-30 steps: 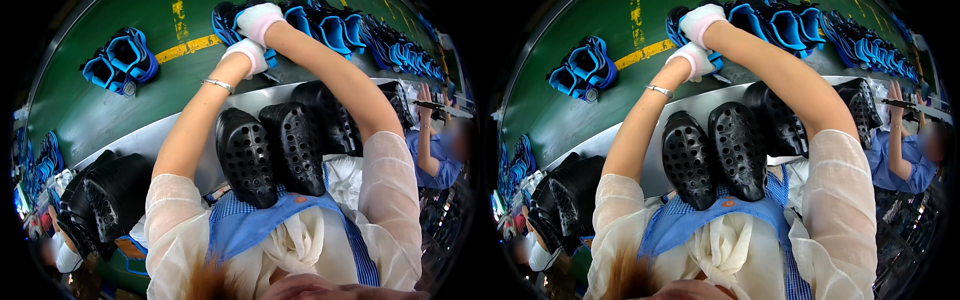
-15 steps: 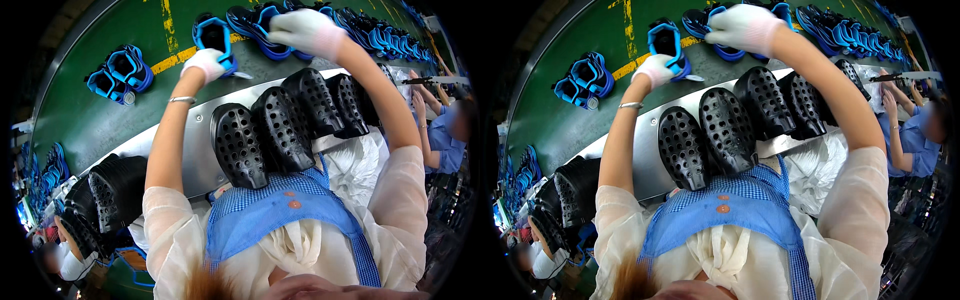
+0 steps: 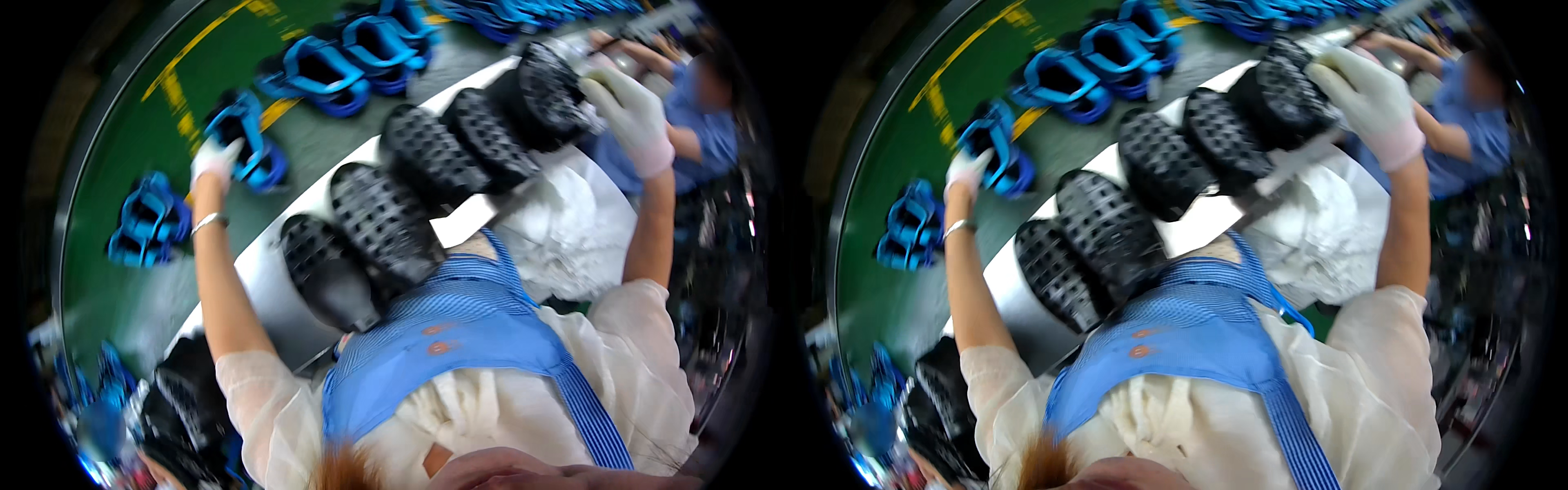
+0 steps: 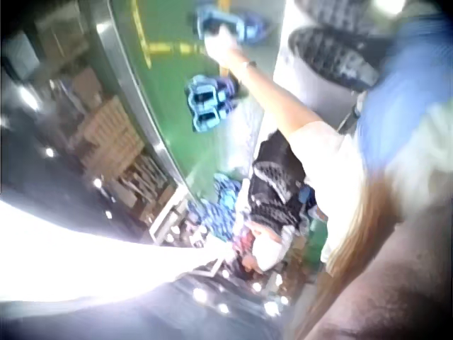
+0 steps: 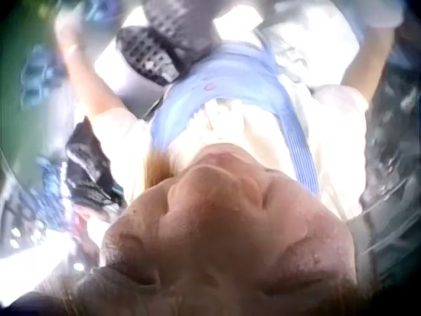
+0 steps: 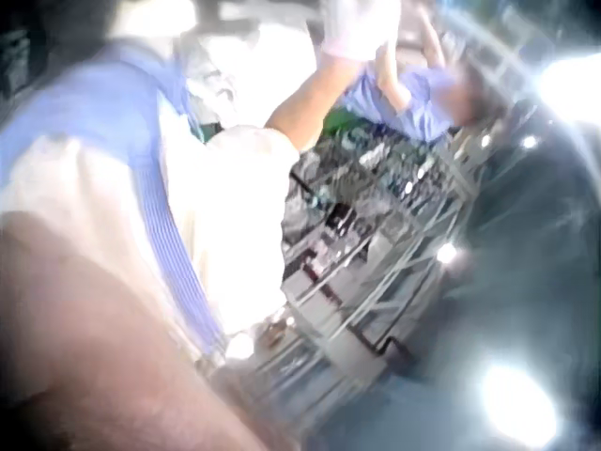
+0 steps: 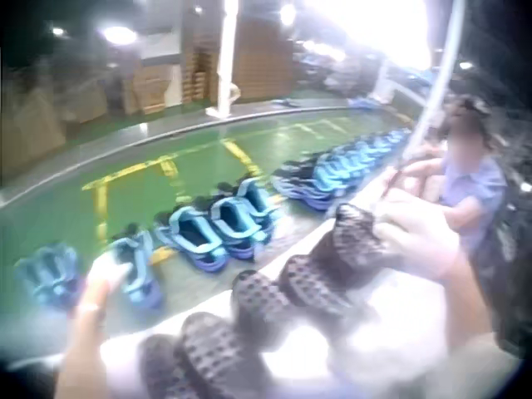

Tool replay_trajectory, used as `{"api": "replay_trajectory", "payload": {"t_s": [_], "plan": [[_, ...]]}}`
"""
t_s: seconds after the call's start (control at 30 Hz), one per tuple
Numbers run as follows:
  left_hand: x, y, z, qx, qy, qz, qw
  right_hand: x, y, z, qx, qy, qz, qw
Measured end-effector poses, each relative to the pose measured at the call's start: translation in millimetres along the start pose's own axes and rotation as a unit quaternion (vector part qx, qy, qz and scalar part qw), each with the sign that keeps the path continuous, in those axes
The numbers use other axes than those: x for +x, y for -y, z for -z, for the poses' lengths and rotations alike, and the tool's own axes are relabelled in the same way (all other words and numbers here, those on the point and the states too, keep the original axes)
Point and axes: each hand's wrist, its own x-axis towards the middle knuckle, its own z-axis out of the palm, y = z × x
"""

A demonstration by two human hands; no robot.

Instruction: The person picks up and turns over black perforated shoe components from a conveyor line, then places a small blue sticker inside a blue and black shoe.

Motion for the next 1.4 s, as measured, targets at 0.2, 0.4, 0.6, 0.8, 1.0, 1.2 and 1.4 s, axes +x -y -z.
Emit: {"api": "replay_trajectory", "payload": {"t_s": [0.2,0.4,0.6,0.8,1.0,1.2,1.4], "plan": [[-12.4,-17.2,-14.0,0.063,-0.081,0.048,0.993,-23.6,-58.5,10.0,-0.074,-0.024,-0.042,0.996],[-12.1,-18.4,-15.5,0.058,-0.105,0.059,0.991,-32.8,-105.2,-20.1,-0.118,-0.025,-0.096,0.988],[-18.1,31.1,9.2,-0.016,-0.118,0.067,0.991,-11.0,-131.2,-35.1,-0.13,0.073,-0.081,0.985],[-68.4,-4.5,25.0,0.081,-0.305,-0.046,0.948,-7.0,-146.9,-31.3,-0.108,0.095,-0.007,0.99],[-98.2,-51.3,37.0,0.063,-0.384,-0.147,0.909,-4.2,-131.2,-25.1,-0.086,0.119,0.01,0.989],[-97.8,-70.9,35.6,-0.041,-0.315,-0.173,0.932,-4.3,-112.6,13.5,-0.078,0.029,0.009,0.997],[-99.7,-109.4,27.3,-0.264,-0.063,-0.29,0.918,30.2,-30.5,7.7,0.014,0.037,0.106,0.994]]}}
